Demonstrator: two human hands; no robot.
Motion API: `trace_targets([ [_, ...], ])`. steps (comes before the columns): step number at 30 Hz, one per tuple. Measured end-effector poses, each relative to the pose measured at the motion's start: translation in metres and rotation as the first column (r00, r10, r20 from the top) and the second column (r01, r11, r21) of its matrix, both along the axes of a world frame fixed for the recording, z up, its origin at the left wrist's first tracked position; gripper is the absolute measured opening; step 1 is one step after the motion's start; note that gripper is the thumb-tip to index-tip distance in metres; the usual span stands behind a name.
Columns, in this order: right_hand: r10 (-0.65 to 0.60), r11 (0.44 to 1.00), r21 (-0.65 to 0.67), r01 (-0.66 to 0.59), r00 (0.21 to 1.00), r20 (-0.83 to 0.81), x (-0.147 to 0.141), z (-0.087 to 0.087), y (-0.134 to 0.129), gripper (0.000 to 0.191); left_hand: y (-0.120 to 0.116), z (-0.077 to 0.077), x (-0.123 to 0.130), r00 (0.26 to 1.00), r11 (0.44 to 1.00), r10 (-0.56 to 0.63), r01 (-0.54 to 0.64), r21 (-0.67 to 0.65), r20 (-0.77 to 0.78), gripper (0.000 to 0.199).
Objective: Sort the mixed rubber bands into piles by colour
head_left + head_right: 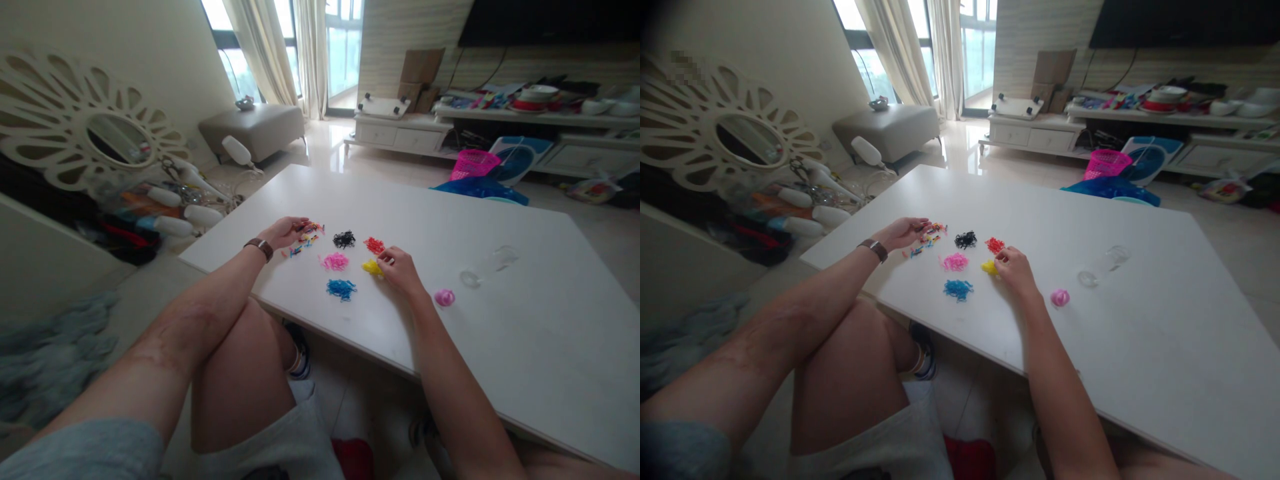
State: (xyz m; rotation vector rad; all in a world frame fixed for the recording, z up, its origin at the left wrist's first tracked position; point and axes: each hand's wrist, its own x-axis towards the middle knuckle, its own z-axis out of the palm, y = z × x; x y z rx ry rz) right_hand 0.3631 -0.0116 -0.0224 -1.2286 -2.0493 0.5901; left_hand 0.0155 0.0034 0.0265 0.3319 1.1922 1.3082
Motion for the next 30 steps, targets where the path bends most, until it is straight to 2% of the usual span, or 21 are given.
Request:
trace_targets([
  [5, 0.006, 1.000, 0.017, -0.006, 1.000, -0.027, -0.001, -0.001, 0.002, 0.014, -0.005, 0.005, 0.009, 0.985, 0.985, -0.171, 0.171, 0.020, -0.022, 0.038],
  [9, 0.044, 0.996, 0.085, -0.034, 0.992, -0.119, -0.005, 0.003, 0.000, 0.013, -0.015, 0.014, 0.030, 0.935, 0.936, -0.343, 0.348, 0.054, -0.091, 0.034],
  [13, 0.136, 0.980, 0.175, -0.098, 0.966, -0.221, -0.017, 0.012, -0.010, 0.011, -0.027, 0.017, 0.063, 0.803, 0.808, -0.575, 0.587, 0.045, -0.157, 0.026],
  [16, 0.225, 0.959, 0.227, -0.169, 0.942, -0.248, -0.025, 0.017, -0.018, 0.011, -0.035, 0.016, 0.088, 0.715, 0.719, -0.679, 0.693, 0.043, -0.169, 0.024],
  [20, 0.295, 0.938, 0.255, -0.236, 0.928, -0.228, -0.029, 0.018, -0.022, 0.013, -0.041, 0.015, 0.108, 0.647, 0.648, -0.742, 0.760, 0.060, -0.175, 0.017],
  [24, 0.311, 0.932, 0.263, -0.249, 0.923, -0.228, -0.027, 0.019, -0.023, 0.008, -0.042, 0.016, 0.113, 0.603, 0.600, -0.784, 0.797, 0.072, -0.147, 0.017],
  [26, 0.295, 0.938, 0.250, -0.239, 0.930, -0.221, -0.026, 0.022, -0.024, 0.007, -0.042, 0.017, 0.113, 0.612, 0.608, -0.781, 0.791, 0.069, -0.126, 0.018],
  [30, 0.211, 0.962, 0.225, -0.155, 0.944, -0.252, -0.022, 0.027, -0.024, 0.007, -0.042, 0.018, 0.116, 0.669, 0.668, -0.739, 0.743, 0.045, -0.076, 0.022],
])
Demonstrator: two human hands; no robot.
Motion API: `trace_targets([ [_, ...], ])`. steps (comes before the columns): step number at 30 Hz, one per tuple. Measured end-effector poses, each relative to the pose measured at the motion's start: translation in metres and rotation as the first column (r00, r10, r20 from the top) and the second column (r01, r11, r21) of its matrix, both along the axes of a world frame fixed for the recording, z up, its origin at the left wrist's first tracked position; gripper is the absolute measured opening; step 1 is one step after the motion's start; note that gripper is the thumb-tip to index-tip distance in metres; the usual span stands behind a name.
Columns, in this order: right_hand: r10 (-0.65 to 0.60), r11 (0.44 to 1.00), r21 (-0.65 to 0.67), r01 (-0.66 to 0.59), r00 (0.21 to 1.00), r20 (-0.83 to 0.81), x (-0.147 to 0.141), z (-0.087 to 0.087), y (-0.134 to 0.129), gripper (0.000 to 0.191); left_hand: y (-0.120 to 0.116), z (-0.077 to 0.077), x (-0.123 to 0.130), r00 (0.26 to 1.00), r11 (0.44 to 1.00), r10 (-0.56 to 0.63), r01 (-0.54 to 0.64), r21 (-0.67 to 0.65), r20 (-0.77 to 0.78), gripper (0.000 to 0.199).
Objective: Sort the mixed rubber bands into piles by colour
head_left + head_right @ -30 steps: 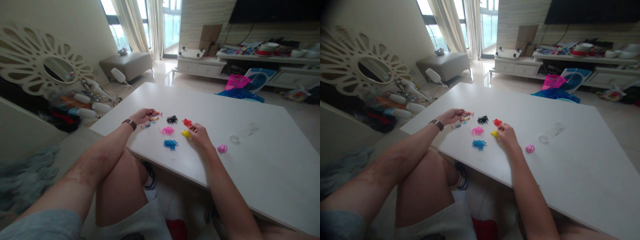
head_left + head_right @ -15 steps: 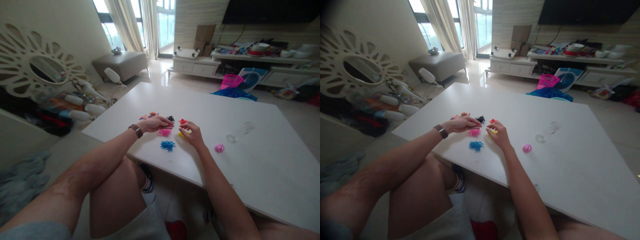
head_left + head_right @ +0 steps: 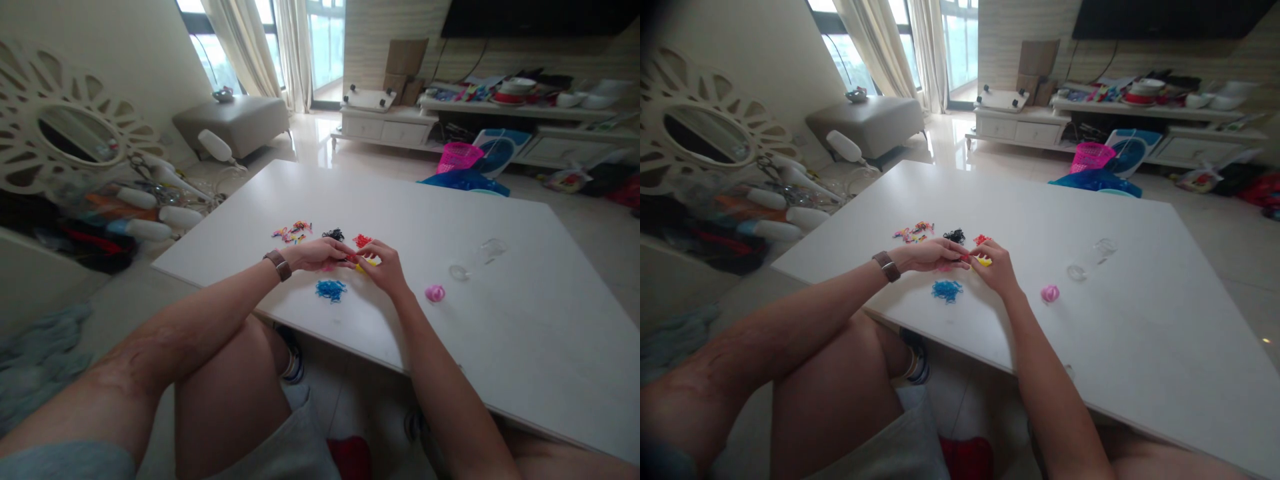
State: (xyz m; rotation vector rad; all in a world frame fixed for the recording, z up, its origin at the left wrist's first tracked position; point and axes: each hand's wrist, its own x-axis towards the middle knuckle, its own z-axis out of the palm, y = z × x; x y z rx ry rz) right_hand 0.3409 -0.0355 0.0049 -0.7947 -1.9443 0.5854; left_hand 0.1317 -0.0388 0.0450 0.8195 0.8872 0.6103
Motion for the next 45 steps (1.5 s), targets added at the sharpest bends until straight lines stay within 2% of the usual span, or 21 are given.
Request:
trace_targets([
  [3, -0.149, 0.988, -0.049, 0.148, 0.989, -0.023, 0.003, -0.004, 0.006, 0.010, 0.000, 0.002, 0.001, 0.999, 0.997, 0.047, -0.047, -0.054, -0.002, 0.024],
  [7, -0.361, 0.918, -0.179, 0.355, 0.933, -0.002, 0.011, -0.017, 0.019, 0.021, 0.001, 0.002, 0.000, 0.996, 0.990, 0.085, -0.086, -0.115, -0.011, 0.023],
  [11, -0.422, 0.868, -0.269, 0.416, 0.906, 0.040, 0.018, -0.030, 0.032, 0.029, 0.003, 0.000, -0.001, 0.995, 0.980, 0.104, -0.100, -0.173, 0.013, 0.021],
  [14, -0.425, 0.851, -0.324, 0.413, 0.904, 0.036, 0.018, -0.037, 0.039, 0.026, 0.003, -0.001, -0.002, 0.993, 0.969, 0.109, -0.098, -0.228, 0.035, 0.020],
  [16, -0.427, 0.852, -0.313, 0.419, 0.903, 0.047, 0.018, -0.038, 0.041, 0.022, 0.003, -0.001, -0.002, 0.992, 0.962, 0.116, -0.100, -0.253, 0.050, 0.019],
  [20, -0.382, 0.915, -0.117, 0.386, 0.923, 0.057, 0.015, -0.029, 0.033, 0.017, 0.003, -0.002, -0.001, 0.989, 0.961, 0.131, -0.111, -0.252, 0.065, 0.017],
  [22, -0.289, 0.957, -0.031, 0.290, 0.957, 0.038, 0.012, -0.021, 0.026, 0.013, 0.003, -0.002, -0.001, 0.989, 0.964, 0.124, -0.103, -0.246, 0.074, 0.018],
  [24, -0.142, 0.990, 0.007, 0.142, 0.989, 0.030, 0.009, -0.014, 0.018, 0.009, 0.003, -0.002, 0.000, 0.989, 0.971, 0.112, -0.089, -0.220, 0.093, 0.019],
  [27, 0.042, 0.999, 0.024, -0.043, 0.997, 0.058, 0.003, -0.010, 0.011, 0.005, 0.001, 0.000, 0.002, 0.990, 0.985, 0.082, -0.062, -0.163, 0.118, 0.021],
  [29, 0.085, 0.996, 0.025, -0.087, 0.994, 0.070, 0.000, -0.012, 0.010, 0.005, 0.001, 0.000, 0.003, 0.991, 0.988, 0.068, -0.051, -0.146, 0.114, 0.023],
  [34, 0.058, 0.998, -0.020, -0.057, 0.996, 0.069, 0.001, -0.016, 0.013, 0.006, 0.001, 0.000, 0.005, 0.995, 0.991, 0.053, -0.041, -0.129, 0.086, 0.027],
  [40, 0.054, 0.997, -0.051, -0.051, 0.997, 0.050, 0.003, -0.014, 0.012, 0.003, 0.001, 0.000, 0.008, 0.996, 0.990, 0.052, -0.042, -0.137, 0.072, 0.033],
  [45, -0.109, 0.993, -0.034, 0.111, 0.993, 0.051, 0.007, -0.011, 0.014, 0.004, 0.002, 0.003, 0.008, 0.994, 0.980, 0.082, -0.067, -0.188, 0.071, 0.034],
])
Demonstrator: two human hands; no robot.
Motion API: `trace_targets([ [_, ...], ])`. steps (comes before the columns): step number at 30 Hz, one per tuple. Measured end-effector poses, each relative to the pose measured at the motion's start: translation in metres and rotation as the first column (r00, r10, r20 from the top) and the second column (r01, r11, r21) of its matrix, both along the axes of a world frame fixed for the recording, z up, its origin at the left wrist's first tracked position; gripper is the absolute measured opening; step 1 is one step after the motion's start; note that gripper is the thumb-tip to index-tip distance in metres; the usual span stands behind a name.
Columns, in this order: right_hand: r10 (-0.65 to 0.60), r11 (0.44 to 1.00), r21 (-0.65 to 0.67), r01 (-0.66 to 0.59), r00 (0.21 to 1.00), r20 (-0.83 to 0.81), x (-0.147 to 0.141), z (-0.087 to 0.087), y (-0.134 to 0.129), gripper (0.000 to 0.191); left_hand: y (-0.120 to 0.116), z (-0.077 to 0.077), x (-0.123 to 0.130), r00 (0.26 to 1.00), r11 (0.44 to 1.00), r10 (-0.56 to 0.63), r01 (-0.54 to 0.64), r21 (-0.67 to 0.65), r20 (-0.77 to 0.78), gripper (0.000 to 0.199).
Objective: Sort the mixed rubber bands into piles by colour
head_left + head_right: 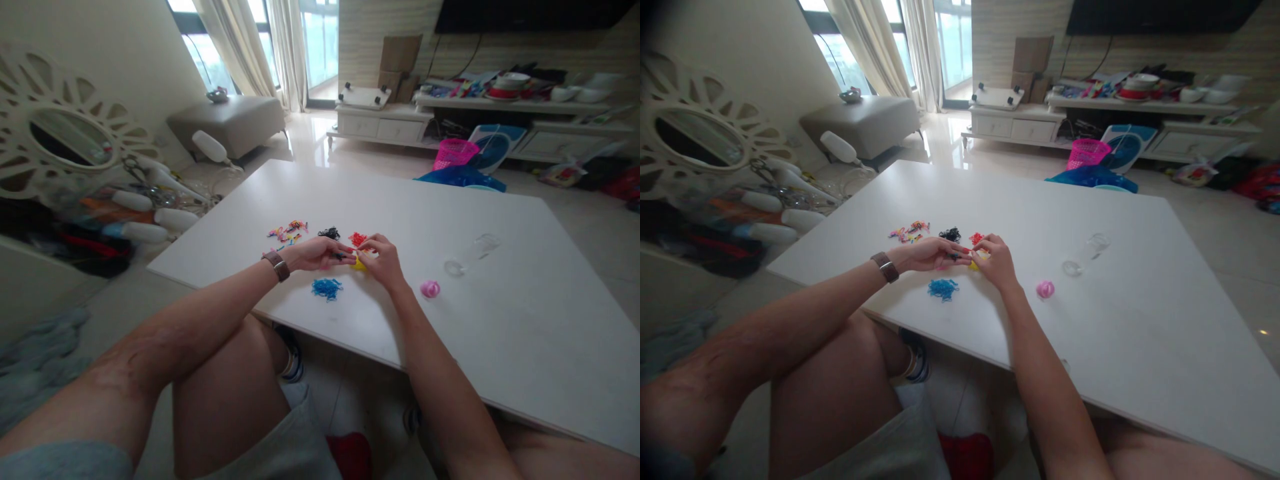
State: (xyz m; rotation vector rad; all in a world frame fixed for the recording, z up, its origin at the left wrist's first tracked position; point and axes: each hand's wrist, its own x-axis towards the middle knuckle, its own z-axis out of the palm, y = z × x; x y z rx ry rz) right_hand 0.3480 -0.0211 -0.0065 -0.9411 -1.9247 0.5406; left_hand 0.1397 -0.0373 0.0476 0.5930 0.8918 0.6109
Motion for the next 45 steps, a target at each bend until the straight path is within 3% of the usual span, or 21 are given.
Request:
trace_targets([
  [7, -0.309, 0.951, 0.009, 0.309, 0.950, 0.050, 0.009, -0.017, 0.016, 0.019, 0.000, 0.002, 0.001, 0.999, 0.997, 0.046, -0.045, -0.065, 0.012, 0.023],
  [10, -0.363, 0.930, -0.019, 0.367, 0.925, 0.113, 0.011, -0.025, 0.022, 0.022, -0.001, 0.004, 0.002, 0.998, 0.997, 0.064, -0.064, -0.043, -0.018, 0.027],
  [14, -0.300, 0.954, -0.002, 0.301, 0.952, 0.067, 0.008, -0.020, 0.019, 0.021, -0.003, 0.004, 0.003, 0.996, 0.997, 0.077, -0.076, 0.025, -0.048, 0.031],
  [20, 0.068, 0.993, 0.100, -0.066, 0.998, -0.014, -0.007, 0.001, -0.004, 0.012, -0.001, -0.002, -0.001, 0.996, 0.993, 0.075, -0.070, 0.095, -0.050, 0.030],
  [23, 0.148, 0.983, 0.107, -0.148, 0.989, 0.007, -0.014, 0.001, -0.010, 0.009, 0.000, -0.003, -0.002, 0.996, 0.991, 0.066, -0.058, 0.117, -0.063, 0.031],
  [31, 0.153, 0.982, 0.113, -0.153, 0.988, 0.008, -0.017, -0.001, -0.011, 0.009, 0.003, -0.006, 0.004, 0.995, 0.990, 0.083, -0.075, 0.120, -0.062, 0.036],
  [35, 0.097, 0.990, 0.106, -0.093, 0.994, -0.039, -0.016, 0.005, -0.012, 0.007, 0.004, -0.005, 0.006, 0.990, 0.985, 0.129, -0.122, 0.123, -0.049, 0.037],
  [40, 0.041, 0.993, 0.109, -0.033, 0.997, -0.068, -0.013, 0.004, -0.010, 0.006, 0.006, -0.002, 0.005, 0.981, 0.977, 0.181, -0.171, 0.130, -0.073, 0.022],
  [45, 0.013, 0.994, 0.113, -0.006, 0.998, -0.067, -0.013, 0.000, -0.008, 0.006, 0.006, -0.008, 0.001, 0.990, 0.979, 0.112, -0.097, 0.177, -0.079, 0.006],
])
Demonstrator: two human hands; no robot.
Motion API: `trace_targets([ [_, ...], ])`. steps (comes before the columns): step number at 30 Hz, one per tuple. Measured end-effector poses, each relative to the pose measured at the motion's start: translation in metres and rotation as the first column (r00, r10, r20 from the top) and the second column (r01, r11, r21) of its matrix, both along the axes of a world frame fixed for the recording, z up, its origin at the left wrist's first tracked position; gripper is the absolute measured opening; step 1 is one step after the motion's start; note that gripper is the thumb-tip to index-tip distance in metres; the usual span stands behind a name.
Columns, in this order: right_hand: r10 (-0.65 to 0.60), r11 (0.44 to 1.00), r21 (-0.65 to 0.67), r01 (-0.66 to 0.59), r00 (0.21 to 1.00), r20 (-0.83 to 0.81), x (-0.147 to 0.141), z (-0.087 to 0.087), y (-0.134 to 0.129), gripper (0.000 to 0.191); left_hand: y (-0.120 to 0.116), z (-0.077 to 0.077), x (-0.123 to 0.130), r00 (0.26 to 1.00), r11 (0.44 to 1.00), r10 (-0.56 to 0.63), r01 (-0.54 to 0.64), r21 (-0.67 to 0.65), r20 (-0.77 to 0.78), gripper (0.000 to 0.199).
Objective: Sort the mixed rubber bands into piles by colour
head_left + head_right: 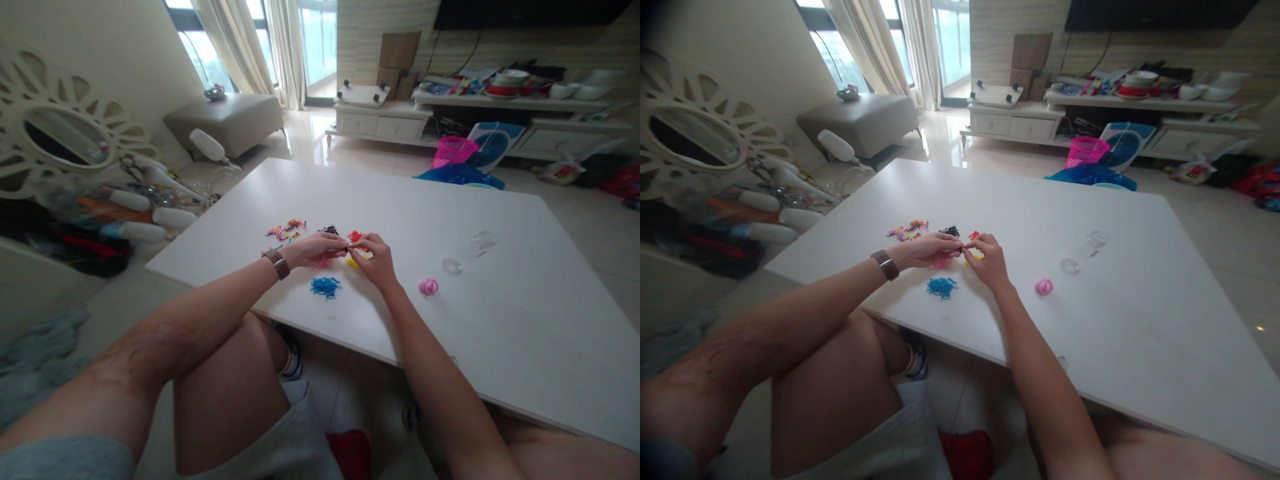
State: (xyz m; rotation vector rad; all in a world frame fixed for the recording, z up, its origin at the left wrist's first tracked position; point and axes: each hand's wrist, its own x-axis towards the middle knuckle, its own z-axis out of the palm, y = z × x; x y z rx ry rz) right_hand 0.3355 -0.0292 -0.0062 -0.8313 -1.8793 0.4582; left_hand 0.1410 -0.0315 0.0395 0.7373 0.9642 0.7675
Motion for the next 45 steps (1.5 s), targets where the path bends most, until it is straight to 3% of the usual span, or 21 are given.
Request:
trace_targets([
  [9, 0.016, 0.999, -0.034, -0.018, 0.999, -0.047, -0.001, 0.005, -0.003, 0.006, 0.004, 0.001, 0.001, 0.996, 0.991, 0.090, -0.089, -0.099, 0.003, 0.021],
  [14, 0.015, 0.999, -0.052, -0.018, 0.998, -0.058, 0.000, 0.005, -0.004, 0.007, 0.008, -0.001, -0.004, 0.999, 0.991, 0.047, -0.047, -0.127, 0.001, 0.019],
  [20, -0.027, 0.996, -0.083, 0.024, 0.999, -0.030, 0.000, 0.005, -0.003, 0.009, 0.004, -0.005, -0.003, 0.996, 0.999, -0.043, 0.043, 0.006, -0.075, 0.004],
  [23, -0.030, 0.995, -0.093, 0.029, 0.999, -0.015, 0.000, 0.004, -0.002, 0.009, 0.008, -0.005, -0.007, 0.991, 0.998, -0.046, 0.050, 0.037, -0.123, 0.006],
  [25, -0.059, 0.994, -0.092, 0.057, 0.998, -0.020, 0.001, 0.003, 0.000, 0.011, 0.016, -0.006, -0.016, 0.987, 0.998, 0.025, -0.016, 0.058, -0.160, 0.007],
  [27, -0.105, 0.990, -0.094, 0.101, 0.994, -0.034, 0.003, 0.003, 0.002, 0.013, 0.025, -0.009, -0.030, 0.961, 0.981, 0.179, -0.160, 0.107, -0.210, 0.008],
  [29, -0.141, 0.985, -0.108, 0.136, 0.989, -0.045, 0.005, 0.002, 0.003, 0.013, 0.034, -0.013, -0.045, 0.898, 0.937, 0.341, -0.302, 0.175, -0.278, 0.010],
  [31, -0.161, 0.981, -0.117, 0.155, 0.986, -0.047, 0.006, 0.002, 0.004, 0.013, 0.040, -0.021, -0.057, 0.846, 0.908, 0.415, -0.363, 0.210, -0.334, 0.012],
  [34, -0.166, 0.981, -0.112, 0.160, 0.985, -0.045, 0.007, 0.000, 0.005, 0.010, 0.044, -0.034, -0.066, 0.809, 0.897, 0.439, -0.372, 0.237, -0.391, 0.016],
  [38, -0.169, 0.980, -0.117, 0.164, 0.985, -0.039, 0.008, -0.003, 0.006, 0.008, 0.047, -0.045, -0.062, 0.831, 0.924, 0.372, -0.290, 0.248, -0.413, 0.019],
  [41, -0.170, 0.977, -0.137, 0.165, 0.985, -0.027, 0.008, -0.006, 0.007, 0.009, 0.048, -0.043, -0.055, 0.856, 0.937, 0.341, -0.275, 0.216, -0.389, 0.021],
  [45, -0.163, 0.976, -0.149, 0.159, 0.986, -0.017, 0.008, -0.007, 0.008, 0.009, 0.046, -0.028, -0.048, 0.866, 0.921, 0.390, -0.364, 0.142, -0.312, 0.012],
])
